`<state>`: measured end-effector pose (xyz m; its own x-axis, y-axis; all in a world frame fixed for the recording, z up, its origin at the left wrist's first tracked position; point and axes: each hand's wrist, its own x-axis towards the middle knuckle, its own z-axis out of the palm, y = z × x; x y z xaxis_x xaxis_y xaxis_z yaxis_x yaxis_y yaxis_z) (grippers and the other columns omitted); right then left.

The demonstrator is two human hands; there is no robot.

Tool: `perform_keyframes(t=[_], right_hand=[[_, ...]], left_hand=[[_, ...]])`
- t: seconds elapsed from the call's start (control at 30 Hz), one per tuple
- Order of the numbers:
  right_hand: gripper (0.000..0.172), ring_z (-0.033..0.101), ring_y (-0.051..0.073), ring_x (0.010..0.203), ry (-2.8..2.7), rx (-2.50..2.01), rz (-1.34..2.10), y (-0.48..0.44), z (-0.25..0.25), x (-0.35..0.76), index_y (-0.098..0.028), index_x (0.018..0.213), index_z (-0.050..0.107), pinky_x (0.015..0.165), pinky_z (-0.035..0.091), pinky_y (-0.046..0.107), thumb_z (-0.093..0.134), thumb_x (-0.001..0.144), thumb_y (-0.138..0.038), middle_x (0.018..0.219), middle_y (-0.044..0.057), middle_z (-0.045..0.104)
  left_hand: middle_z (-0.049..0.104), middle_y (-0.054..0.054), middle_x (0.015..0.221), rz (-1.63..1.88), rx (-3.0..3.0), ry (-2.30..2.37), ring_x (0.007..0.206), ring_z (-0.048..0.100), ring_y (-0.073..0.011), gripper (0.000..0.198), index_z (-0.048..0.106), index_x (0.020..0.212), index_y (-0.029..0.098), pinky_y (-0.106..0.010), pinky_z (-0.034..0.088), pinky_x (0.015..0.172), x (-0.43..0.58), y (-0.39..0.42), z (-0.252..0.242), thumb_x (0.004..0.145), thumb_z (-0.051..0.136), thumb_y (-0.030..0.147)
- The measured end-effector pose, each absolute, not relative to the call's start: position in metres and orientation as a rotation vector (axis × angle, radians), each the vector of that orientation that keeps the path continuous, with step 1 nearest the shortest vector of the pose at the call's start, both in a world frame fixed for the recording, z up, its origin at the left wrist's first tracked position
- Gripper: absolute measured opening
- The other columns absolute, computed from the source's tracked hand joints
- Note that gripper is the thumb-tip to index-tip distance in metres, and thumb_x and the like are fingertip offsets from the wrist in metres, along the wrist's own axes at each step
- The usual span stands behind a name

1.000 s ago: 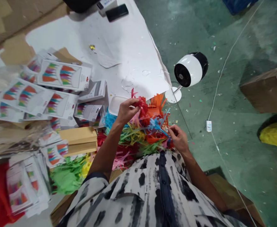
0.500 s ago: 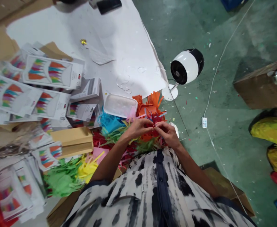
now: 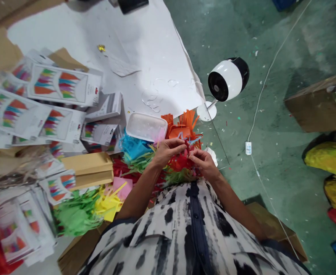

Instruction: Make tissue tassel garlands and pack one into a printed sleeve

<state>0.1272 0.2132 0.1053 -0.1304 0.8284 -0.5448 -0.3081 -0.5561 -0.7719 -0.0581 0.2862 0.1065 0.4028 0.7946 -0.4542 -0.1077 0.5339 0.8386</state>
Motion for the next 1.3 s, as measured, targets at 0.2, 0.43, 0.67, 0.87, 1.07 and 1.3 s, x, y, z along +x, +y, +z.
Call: perform_keyframes(t=[0.2,0.43,0.67,0.87,1.07,1.3], right_hand=[[0.033,0.042,0.009,0.057,-0.497,-1.253,1.874,0.211,0.102,0.125,-0.023,0.083,0.067,0.053,0.033,0.024,0.085,0.078,-0.049,0.075,-0.003,0.059],[0.032,0.055,0.013,0.067,-0.665,-1.387,1.708,0.212,0.097,0.123,-0.022,0.083,0.068,0.066,0.047,0.027,0.083,0.081,-0.051,0.077,-0.002,0.065],[0.021,0.067,0.023,0.109,-1.173,-1.598,1.262,0.216,0.109,0.130,-0.022,0.084,0.073,0.088,0.053,0.035,0.070,0.093,-0.041,0.121,0.010,0.072],[0.018,0.069,0.024,0.101,-1.332,-1.666,1.190,0.222,0.116,0.133,-0.023,0.074,0.068,0.089,0.052,0.038,0.067,0.091,-0.031,0.099,0.009,0.074],[0.016,0.066,0.022,0.086,-1.415,-1.769,1.198,0.221,0.110,0.136,-0.023,0.074,0.067,0.083,0.049,0.037,0.065,0.089,-0.028,0.087,0.006,0.072],[0.011,0.062,0.020,0.078,-1.458,-1.856,1.170,0.219,0.103,0.136,-0.022,0.075,0.066,0.076,0.045,0.034,0.063,0.086,-0.025,0.083,0.004,0.069]], left_hand=[[0.072,-0.002,0.076,0.665,0.733,0.946,0.059,0.062,-0.0099,0.034,0.078,0.093,0.015,-0.022,0.049,0.058,-0.053,0.280,0.106,0.081,0.084,0.047],[0.075,-0.002,0.081,0.730,0.772,0.981,0.057,0.060,-0.0086,0.030,0.063,0.086,0.017,-0.021,0.047,0.055,-0.040,0.277,0.110,0.077,0.084,0.036],[0.066,0.001,0.078,0.679,1.232,1.214,0.061,0.055,-0.0089,0.019,0.066,0.088,0.017,-0.021,0.044,0.058,-0.042,0.273,0.097,0.084,0.074,0.034],[0.070,0.000,0.083,0.560,1.468,1.191,0.066,0.060,-0.0105,0.013,0.067,0.093,0.018,-0.022,0.045,0.061,-0.045,0.270,0.100,0.088,0.069,0.030],[0.078,-0.002,0.095,0.479,1.670,1.174,0.075,0.070,-0.0146,0.017,0.066,0.105,0.020,-0.025,0.049,0.067,-0.046,0.269,0.106,0.088,0.069,0.024],[0.079,-0.004,0.097,0.330,2.025,1.204,0.085,0.074,-0.0216,0.025,0.063,0.117,0.022,-0.029,0.047,0.070,-0.047,0.263,0.108,0.092,0.068,0.025]])
